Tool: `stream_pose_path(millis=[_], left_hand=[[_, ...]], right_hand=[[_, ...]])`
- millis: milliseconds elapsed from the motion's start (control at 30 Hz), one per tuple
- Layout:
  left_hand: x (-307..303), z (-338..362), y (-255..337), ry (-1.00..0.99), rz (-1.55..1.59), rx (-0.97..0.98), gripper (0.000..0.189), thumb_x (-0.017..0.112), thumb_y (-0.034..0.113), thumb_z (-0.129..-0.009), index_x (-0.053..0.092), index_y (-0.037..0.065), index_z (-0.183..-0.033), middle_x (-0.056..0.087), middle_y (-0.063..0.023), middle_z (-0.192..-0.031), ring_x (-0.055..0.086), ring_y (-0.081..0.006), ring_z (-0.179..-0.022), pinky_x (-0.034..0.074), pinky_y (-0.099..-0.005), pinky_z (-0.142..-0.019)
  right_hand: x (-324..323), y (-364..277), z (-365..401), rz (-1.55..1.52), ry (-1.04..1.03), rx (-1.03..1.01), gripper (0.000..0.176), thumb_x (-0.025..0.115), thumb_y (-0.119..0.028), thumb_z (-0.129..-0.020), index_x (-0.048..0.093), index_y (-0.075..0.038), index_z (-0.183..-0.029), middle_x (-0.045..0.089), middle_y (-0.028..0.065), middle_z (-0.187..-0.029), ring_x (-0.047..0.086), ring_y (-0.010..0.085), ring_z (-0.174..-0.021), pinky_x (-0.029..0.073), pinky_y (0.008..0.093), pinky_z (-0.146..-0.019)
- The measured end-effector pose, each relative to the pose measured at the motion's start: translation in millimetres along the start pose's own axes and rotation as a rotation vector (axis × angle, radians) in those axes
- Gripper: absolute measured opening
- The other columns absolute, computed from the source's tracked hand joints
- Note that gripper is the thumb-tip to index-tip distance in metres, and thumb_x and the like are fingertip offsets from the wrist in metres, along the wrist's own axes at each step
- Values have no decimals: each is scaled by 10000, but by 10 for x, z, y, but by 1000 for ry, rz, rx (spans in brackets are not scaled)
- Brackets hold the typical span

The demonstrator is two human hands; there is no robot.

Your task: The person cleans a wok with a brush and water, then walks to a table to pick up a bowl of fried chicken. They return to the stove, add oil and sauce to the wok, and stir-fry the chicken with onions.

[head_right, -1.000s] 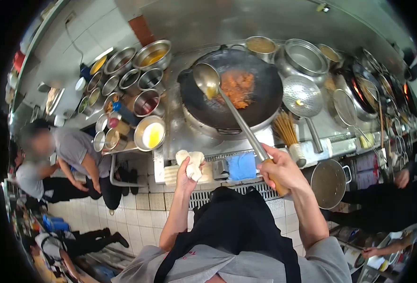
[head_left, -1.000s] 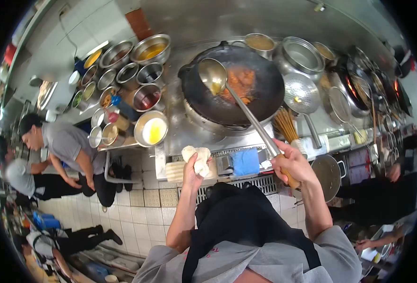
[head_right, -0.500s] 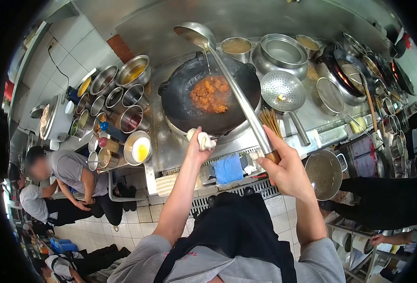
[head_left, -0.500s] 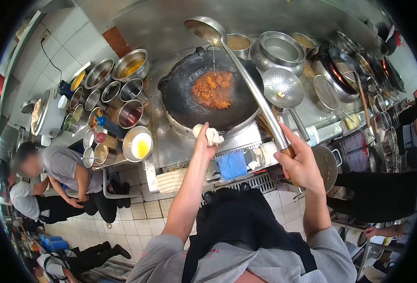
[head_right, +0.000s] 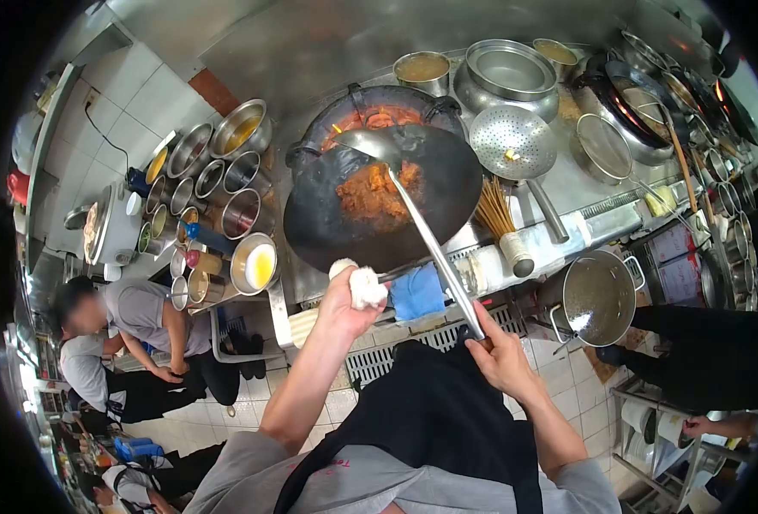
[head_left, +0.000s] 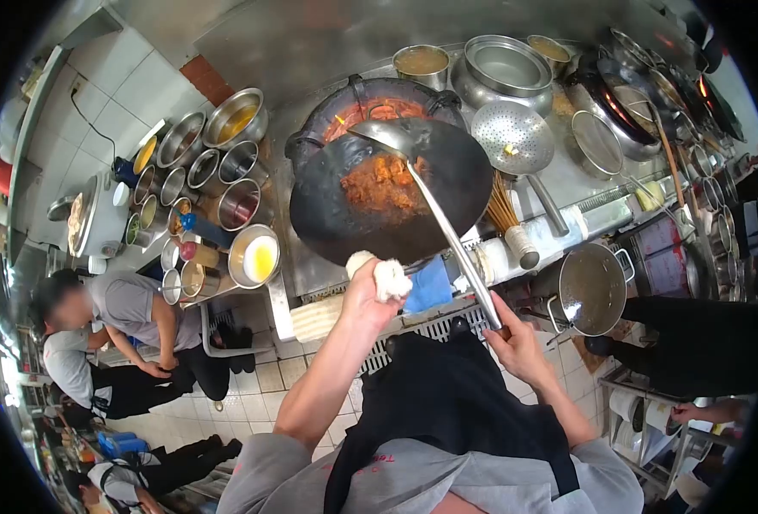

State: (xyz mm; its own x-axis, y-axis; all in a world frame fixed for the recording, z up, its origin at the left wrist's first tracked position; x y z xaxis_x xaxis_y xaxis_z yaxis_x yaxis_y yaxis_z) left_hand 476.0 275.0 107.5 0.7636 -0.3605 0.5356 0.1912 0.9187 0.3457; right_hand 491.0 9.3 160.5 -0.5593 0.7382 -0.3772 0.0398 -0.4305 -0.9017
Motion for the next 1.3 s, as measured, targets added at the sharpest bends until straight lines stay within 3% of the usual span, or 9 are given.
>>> stream_pose_path(millis=[267, 333, 400, 667, 867, 900, 1067, 1200, 1300], left_hand=[[-243, -1033, 32, -152, 105, 132, 175, 491, 277, -950, 553, 124, -1008, 637, -84, -867, 652, -274, -762, 526, -398, -582], [-300, -342, -343, -110, 80, 111, 156, 471, 253, -951, 550, 142, -1027, 645, -78, -879, 645, -250, -736, 542, -420, -583], [-201, 95, -385, -5, 33, 138, 139, 453, 231, -945, 547, 162, -1020, 644, -68, -861, 641, -253, -723, 550, -411, -573], [-68, -864, -101, -19, 129, 162, 171, 457, 259, -957, 553, 118, -957, 641, -88, -858, 648, -298, -761, 522, -410, -558], [152, 226, -305, 44, 21, 101, 113, 482, 168, -917, 542, 148, -1011, 638, -73, -885, 623, -283, -745, 508, -423, -583], [312, 240, -169, 237, 159, 153, 84, 521, 203, -896, 548, 150, -954, 624, -73, -854, 619, -316, -752, 491, -403, -563], [-129, -908, -112, -52, 121, 140, 162, 551, 259, -915, 547, 107, -971, 635, -77, -848, 655, -260, -796, 512, -388, -572], [-103, -151, -150, -66, 75, 257, 186, 469, 141, -906, 521, 62, -1065, 661, -135, -889, 664, -286, -780, 551, -404, -625], [-265, -683, 250, -47, 83, 163, 103, 536, 107, -838, 565, 36, -907, 653, -135, -785, 660, -268, -667, 545, -375, -556]], right_hand=[[-158, -259, -200, -99, 79, -133, 644, 607, 10, -846, 360, -57, -1437, 530, 54, -613, 360, 76, -524, 369, 245, -504], [-263, -179, -169, -69, 33, -66, 641, 597, 19, -849, 349, -38, -1438, 602, 68, -764, 371, 50, -570, 371, 235, -514], [-356, -249, -150, -104, 90, -165, 628, 593, 15, -850, 362, -35, -1432, 526, 57, -664, 364, 57, -563, 356, 242, -504], [-586, -56, -423, -141, -15, -77, 624, 608, -13, -856, 374, -49, -1432, 531, -6, -667, 368, 38, -581, 373, 208, -538], [-685, -126, -571, -75, 42, -181, 634, 614, -12, -852, 363, -32, -1434, 496, 13, -634, 368, 50, -557, 372, 217, -529], [-649, -70, -624, -121, -6, -118, 634, 614, -20, -855, 360, -33, -1436, 522, 12, -659, 374, 57, -560, 378, 222, -534], [-466, -243, -808, -237, 17, -102, 627, 597, 6, -859, 359, -32, -1437, 527, -10, -632, 424, 44, -527, 385, 227, -500], [-220, -352, -855, -327, -27, -5, 611, 580, -9, -875, 343, -19, -1438, 507, -17, -596, 448, 43, -478, 377, 226, -441], [144, -397, -1000, -253, -66, 71, 626, 571, 0, -878, 313, -18, -1448, 482, -26, -574, 436, 44, -433, 360, 230, -397]])
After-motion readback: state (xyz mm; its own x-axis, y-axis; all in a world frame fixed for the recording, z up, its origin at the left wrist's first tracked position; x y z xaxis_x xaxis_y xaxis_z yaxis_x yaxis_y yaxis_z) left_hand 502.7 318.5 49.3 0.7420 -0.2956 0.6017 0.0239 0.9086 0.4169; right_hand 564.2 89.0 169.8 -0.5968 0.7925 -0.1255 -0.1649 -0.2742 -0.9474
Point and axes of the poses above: each hand's wrist, its own z-axis away from the middle knuckle, its own x-axis out of the palm, y = z × x, the point moved 6 cm from there along -z, towards the middle knuckle
